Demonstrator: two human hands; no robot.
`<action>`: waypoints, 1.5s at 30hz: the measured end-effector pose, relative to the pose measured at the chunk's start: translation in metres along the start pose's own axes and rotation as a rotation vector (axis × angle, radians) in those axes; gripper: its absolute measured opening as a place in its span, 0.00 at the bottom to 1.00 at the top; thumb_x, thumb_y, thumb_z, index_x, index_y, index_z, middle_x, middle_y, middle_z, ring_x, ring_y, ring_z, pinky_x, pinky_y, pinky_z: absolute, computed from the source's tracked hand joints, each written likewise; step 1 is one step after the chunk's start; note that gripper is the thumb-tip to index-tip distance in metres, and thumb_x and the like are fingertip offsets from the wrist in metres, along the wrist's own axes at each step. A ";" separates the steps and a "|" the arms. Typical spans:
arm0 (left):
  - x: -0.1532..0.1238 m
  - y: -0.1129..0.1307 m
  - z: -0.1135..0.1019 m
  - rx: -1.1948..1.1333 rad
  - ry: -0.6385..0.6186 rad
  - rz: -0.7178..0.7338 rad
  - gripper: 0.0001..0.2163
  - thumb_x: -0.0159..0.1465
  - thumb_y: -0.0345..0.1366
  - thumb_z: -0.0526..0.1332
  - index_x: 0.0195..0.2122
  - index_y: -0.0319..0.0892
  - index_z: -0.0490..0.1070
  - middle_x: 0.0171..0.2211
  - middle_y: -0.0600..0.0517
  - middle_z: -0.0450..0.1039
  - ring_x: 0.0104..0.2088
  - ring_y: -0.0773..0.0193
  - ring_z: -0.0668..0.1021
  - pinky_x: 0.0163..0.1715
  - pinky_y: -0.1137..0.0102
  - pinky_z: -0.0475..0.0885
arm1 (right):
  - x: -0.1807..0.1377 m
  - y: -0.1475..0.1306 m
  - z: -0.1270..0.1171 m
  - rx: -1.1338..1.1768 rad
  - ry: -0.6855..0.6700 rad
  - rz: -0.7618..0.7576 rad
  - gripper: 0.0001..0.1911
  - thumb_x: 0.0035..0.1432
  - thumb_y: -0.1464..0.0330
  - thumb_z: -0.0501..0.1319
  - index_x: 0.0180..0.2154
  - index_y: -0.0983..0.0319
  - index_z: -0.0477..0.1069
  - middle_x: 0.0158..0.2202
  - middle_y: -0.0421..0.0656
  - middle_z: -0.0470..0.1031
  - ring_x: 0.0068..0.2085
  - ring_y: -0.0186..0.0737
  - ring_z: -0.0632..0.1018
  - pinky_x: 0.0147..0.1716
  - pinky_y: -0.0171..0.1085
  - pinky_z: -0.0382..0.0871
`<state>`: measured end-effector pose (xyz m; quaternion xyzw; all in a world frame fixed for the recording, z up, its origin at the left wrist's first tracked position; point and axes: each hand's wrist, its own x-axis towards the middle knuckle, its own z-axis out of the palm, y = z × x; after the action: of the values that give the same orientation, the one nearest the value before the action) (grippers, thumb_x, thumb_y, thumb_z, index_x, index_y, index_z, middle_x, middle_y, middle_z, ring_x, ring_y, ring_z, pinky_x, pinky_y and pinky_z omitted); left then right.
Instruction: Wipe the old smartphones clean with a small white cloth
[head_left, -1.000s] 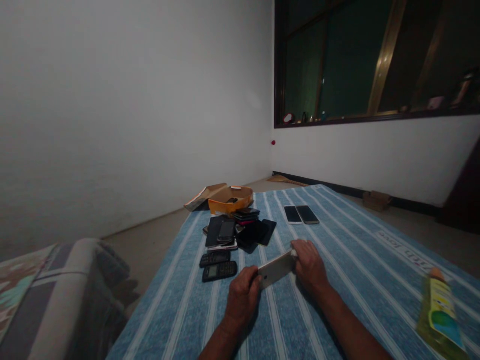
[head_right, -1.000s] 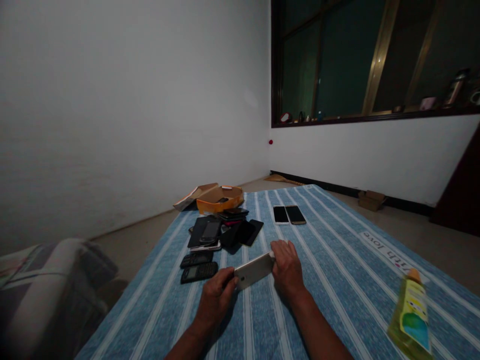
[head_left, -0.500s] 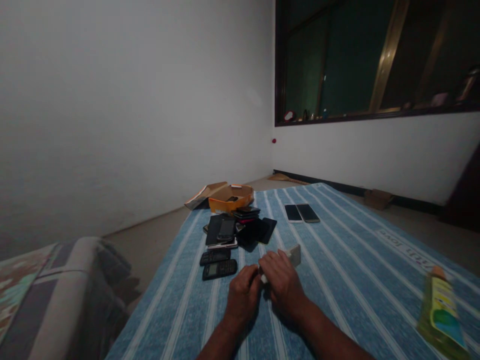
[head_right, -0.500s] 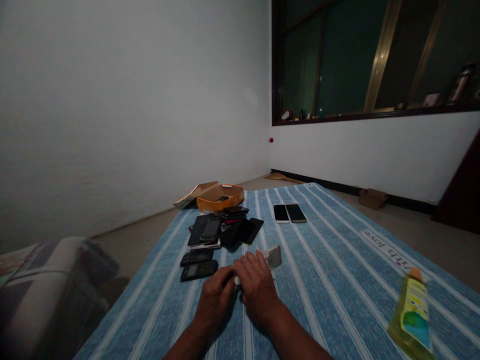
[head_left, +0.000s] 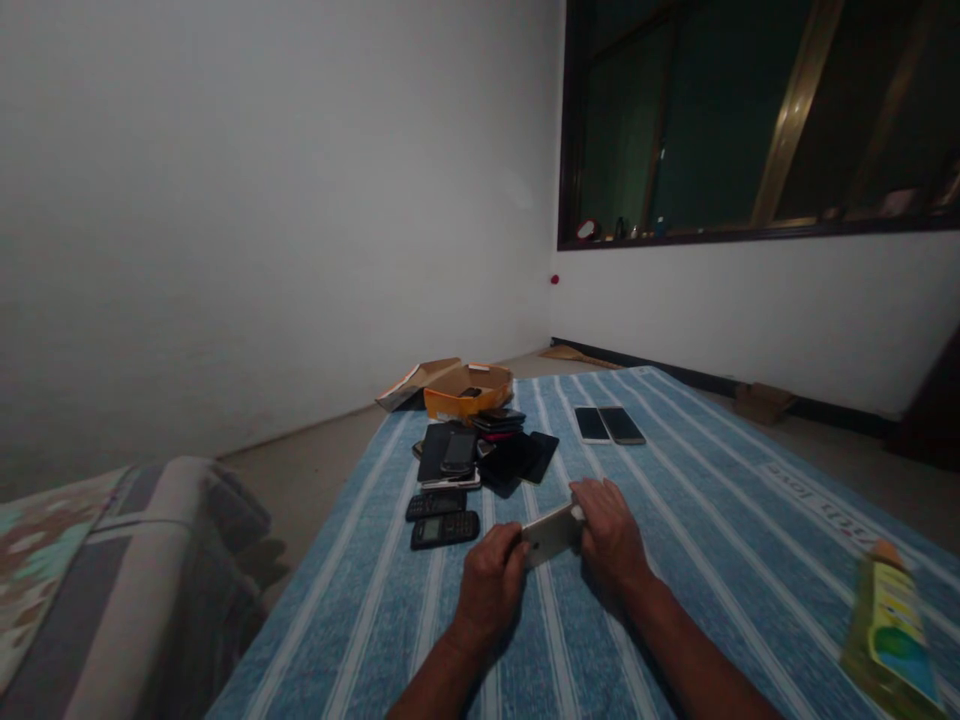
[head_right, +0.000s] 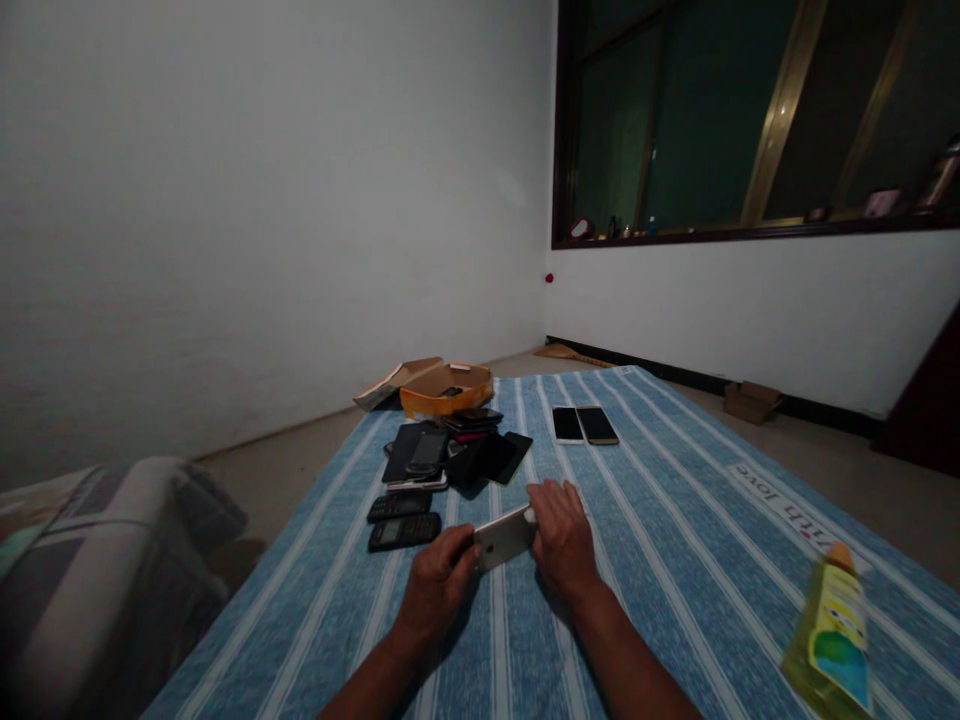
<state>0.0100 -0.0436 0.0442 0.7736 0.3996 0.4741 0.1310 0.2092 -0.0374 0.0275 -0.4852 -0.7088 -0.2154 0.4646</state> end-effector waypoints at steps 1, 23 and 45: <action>0.000 0.000 0.000 -0.003 0.001 -0.001 0.10 0.64 0.34 0.54 0.37 0.40 0.75 0.31 0.46 0.79 0.32 0.58 0.81 0.32 0.66 0.76 | -0.001 0.000 0.001 0.002 0.010 -0.006 0.26 0.51 0.82 0.49 0.50 0.65 0.69 0.43 0.51 0.77 0.51 0.51 0.75 0.56 0.57 0.65; 0.001 -0.002 0.003 -0.002 -0.013 -0.019 0.09 0.62 0.32 0.55 0.36 0.39 0.75 0.29 0.47 0.78 0.30 0.59 0.80 0.31 0.68 0.74 | 0.001 0.003 0.000 -0.030 -0.006 -0.003 0.26 0.51 0.83 0.49 0.50 0.66 0.70 0.43 0.52 0.78 0.49 0.50 0.76 0.55 0.55 0.67; 0.001 0.001 0.003 -0.037 -0.030 -0.003 0.10 0.62 0.32 0.54 0.37 0.40 0.75 0.32 0.47 0.79 0.33 0.58 0.81 0.35 0.66 0.75 | 0.012 -0.056 -0.003 0.191 -0.089 -0.154 0.17 0.59 0.78 0.50 0.47 0.65 0.70 0.39 0.49 0.77 0.42 0.47 0.75 0.54 0.50 0.66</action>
<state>0.0128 -0.0428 0.0440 0.7773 0.3902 0.4695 0.1518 0.1595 -0.0588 0.0474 -0.3919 -0.7811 -0.1604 0.4588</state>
